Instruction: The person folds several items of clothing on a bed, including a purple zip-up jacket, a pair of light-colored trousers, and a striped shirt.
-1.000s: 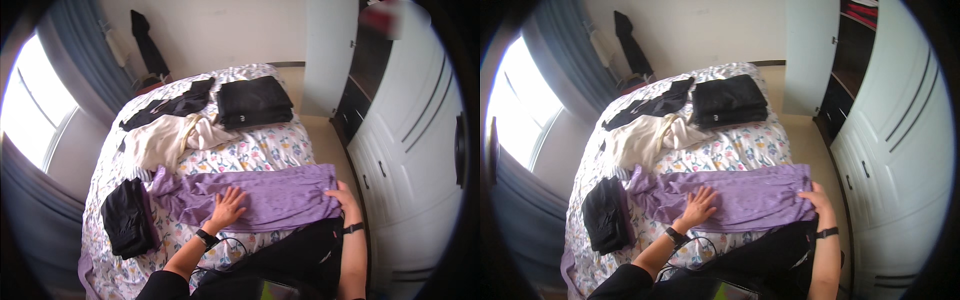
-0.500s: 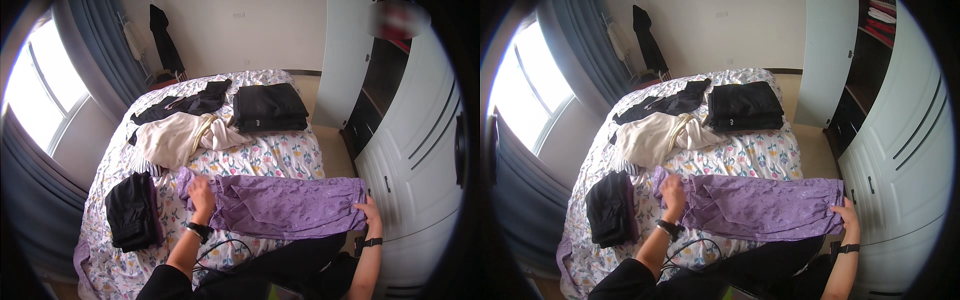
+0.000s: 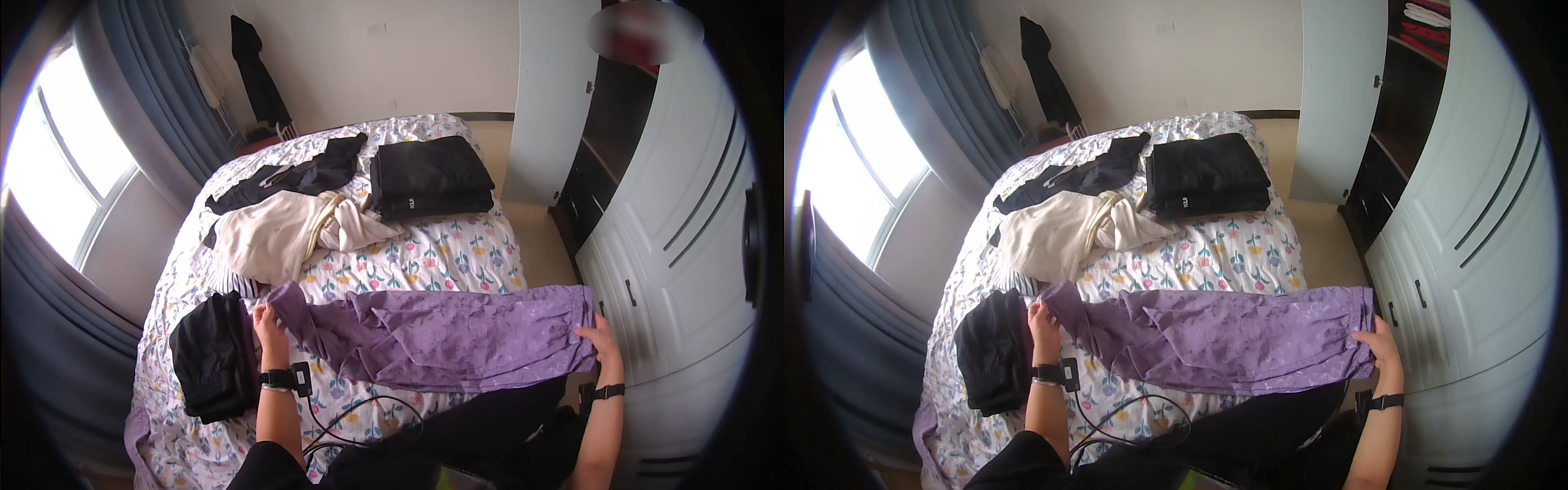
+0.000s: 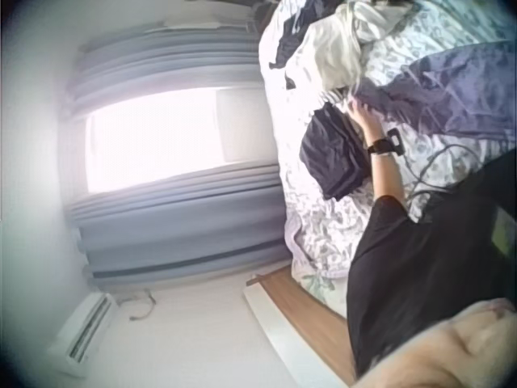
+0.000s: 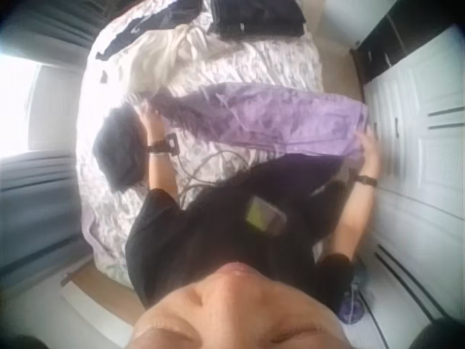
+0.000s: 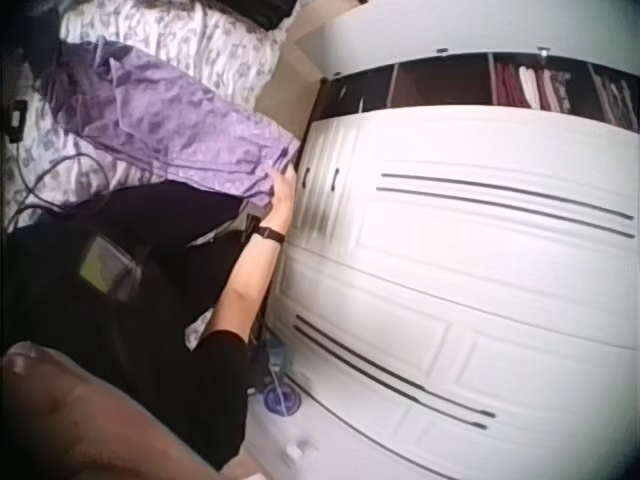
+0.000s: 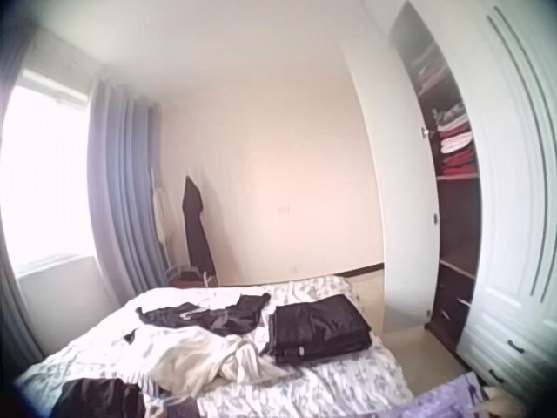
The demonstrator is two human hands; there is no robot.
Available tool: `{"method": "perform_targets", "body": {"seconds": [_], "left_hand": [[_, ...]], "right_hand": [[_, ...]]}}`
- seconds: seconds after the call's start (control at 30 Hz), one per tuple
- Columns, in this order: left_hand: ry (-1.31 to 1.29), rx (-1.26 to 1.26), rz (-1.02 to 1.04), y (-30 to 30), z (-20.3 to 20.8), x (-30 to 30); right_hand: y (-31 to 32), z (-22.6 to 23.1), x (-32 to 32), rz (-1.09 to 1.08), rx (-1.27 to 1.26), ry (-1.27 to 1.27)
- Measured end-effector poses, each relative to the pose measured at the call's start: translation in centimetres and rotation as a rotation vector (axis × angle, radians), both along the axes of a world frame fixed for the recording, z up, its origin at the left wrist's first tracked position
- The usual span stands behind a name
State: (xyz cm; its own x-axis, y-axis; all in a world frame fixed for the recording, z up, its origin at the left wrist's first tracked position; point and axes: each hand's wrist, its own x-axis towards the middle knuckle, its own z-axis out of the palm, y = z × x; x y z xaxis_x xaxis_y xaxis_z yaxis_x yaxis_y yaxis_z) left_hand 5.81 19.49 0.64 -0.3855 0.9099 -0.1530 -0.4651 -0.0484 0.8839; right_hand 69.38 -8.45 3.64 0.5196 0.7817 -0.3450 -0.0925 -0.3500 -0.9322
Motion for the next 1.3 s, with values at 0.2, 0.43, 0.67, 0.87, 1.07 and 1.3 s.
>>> {"method": "perform_targets", "body": {"seconds": [0.2, 0.43, 0.67, 0.87, 1.07, 1.3], "left_hand": [[0.203, 0.33, -0.35, -6.2, 9.3, 10.3], [0.975, 0.474, -0.948, -10.8, 8.1, 16.3], [1.51, 0.33, -0.849, -10.8, 0.6, 13.3], [1.196, 0.371, -0.833, -10.2, -0.9, 12.4], [-0.019, -0.032, -0.999, -6.2, -3.5, 6.9], [-0.274, -0.325, -0.913, -5.4, -3.5, 6.2]], "right_hand": [[1.3, 0.6, -0.9, 0.028, 0.024, 0.014], [1.7, 1.6, -1.8, 0.029, 0.001, -0.008], [3.9, 5.1, -5.4, 0.127, 0.09, -0.039], [10.5, 8.1, -15.3, 0.409, 0.199, -0.296], [16.5, 10.5, -31.2, 0.838, -0.09, -0.554], [12.4, 1.5, -33.7, 1.096, 0.249, -0.43]]}}
